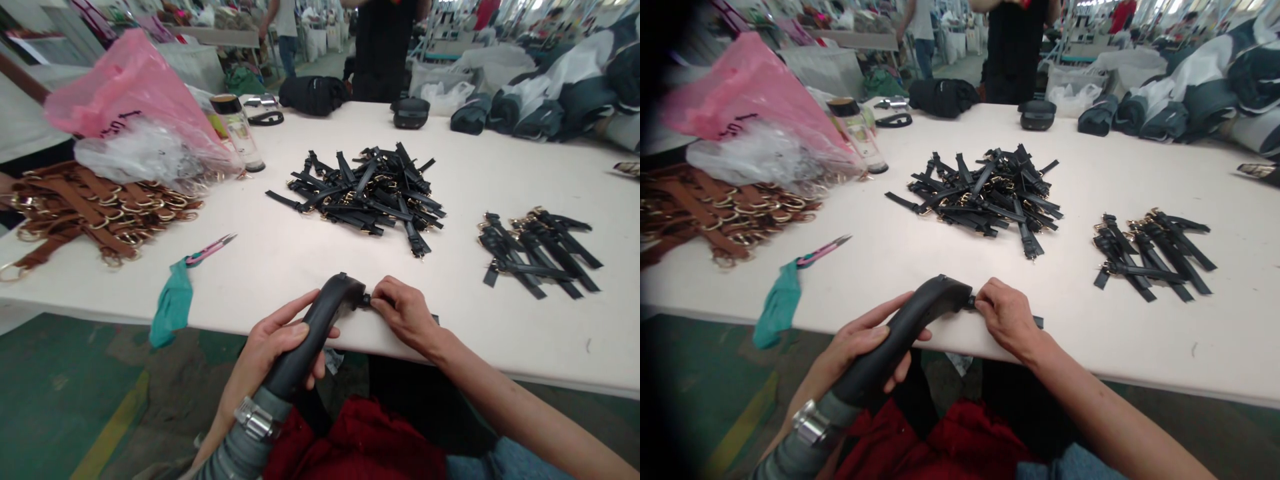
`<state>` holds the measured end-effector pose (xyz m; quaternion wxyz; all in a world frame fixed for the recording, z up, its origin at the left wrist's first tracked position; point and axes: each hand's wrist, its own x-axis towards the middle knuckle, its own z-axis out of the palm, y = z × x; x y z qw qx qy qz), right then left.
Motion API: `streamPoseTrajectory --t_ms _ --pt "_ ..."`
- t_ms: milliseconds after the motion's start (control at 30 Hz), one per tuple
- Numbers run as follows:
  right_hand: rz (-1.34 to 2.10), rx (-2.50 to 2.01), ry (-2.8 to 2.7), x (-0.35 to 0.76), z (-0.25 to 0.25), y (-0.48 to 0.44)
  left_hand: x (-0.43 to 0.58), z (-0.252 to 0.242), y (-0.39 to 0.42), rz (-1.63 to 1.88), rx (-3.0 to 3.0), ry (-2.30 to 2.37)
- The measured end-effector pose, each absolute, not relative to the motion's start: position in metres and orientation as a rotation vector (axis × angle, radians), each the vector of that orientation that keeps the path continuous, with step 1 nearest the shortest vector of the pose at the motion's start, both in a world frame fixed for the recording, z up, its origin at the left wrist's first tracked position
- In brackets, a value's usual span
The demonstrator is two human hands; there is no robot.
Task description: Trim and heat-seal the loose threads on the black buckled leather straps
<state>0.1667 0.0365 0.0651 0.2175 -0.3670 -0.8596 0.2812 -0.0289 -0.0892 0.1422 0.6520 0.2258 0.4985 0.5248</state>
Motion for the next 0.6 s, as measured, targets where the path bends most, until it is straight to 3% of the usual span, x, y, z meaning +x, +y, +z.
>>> streamPoseTrajectory --t_ms 233,600 --pt "0.808 -0.973 -2.428 0.171 0.068 0.036 -0.034 0.134 -0.089 1.204 0.526 1.094" --pt "0.558 -0.985 -2.545 0.176 0.068 0.035 -0.034 0.14 -0.09 1.217 0.511 1.085"
